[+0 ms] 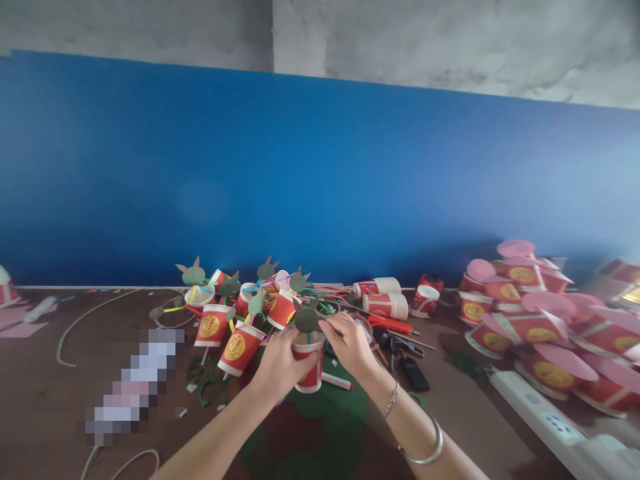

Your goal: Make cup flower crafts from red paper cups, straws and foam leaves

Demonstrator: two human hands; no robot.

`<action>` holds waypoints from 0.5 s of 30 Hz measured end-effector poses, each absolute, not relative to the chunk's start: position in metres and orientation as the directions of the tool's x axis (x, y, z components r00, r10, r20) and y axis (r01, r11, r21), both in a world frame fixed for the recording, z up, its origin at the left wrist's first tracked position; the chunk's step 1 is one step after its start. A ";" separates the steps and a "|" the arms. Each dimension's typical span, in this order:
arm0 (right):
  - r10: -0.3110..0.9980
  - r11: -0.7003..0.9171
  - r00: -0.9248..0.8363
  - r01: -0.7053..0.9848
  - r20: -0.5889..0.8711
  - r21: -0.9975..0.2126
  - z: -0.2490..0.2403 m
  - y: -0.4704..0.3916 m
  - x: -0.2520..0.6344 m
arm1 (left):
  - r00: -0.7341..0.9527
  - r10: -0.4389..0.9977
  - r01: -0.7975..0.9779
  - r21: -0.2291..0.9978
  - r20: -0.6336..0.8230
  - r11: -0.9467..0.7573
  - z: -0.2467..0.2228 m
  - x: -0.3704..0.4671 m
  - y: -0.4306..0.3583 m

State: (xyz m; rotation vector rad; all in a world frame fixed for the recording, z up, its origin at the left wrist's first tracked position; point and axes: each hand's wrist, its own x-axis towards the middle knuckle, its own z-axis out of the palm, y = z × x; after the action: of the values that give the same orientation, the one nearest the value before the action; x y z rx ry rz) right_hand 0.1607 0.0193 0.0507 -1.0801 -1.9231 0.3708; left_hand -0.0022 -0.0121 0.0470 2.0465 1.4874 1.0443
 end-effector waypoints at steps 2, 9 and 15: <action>0.800 0.584 -0.246 0.529 0.548 -0.616 0.052 0.018 0.161 | 0.142 0.936 0.652 0.681 0.322 -0.333 0.047 -0.003 -0.012; 0.915 0.395 -0.124 0.465 0.384 -0.792 0.046 0.029 0.169 | 0.076 0.962 0.524 0.810 0.263 -0.263 0.047 -0.006 -0.012; 0.958 0.271 -0.145 0.735 0.246 -0.622 0.040 0.043 0.187 | 0.002 0.983 0.576 0.804 0.182 -0.150 0.063 -0.029 -0.005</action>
State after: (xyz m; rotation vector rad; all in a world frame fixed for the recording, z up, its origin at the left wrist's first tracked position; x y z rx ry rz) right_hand 0.1870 0.0426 0.0395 -1.5227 -1.9413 0.4778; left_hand -0.0292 -0.0048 0.0627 1.7692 1.6046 1.0294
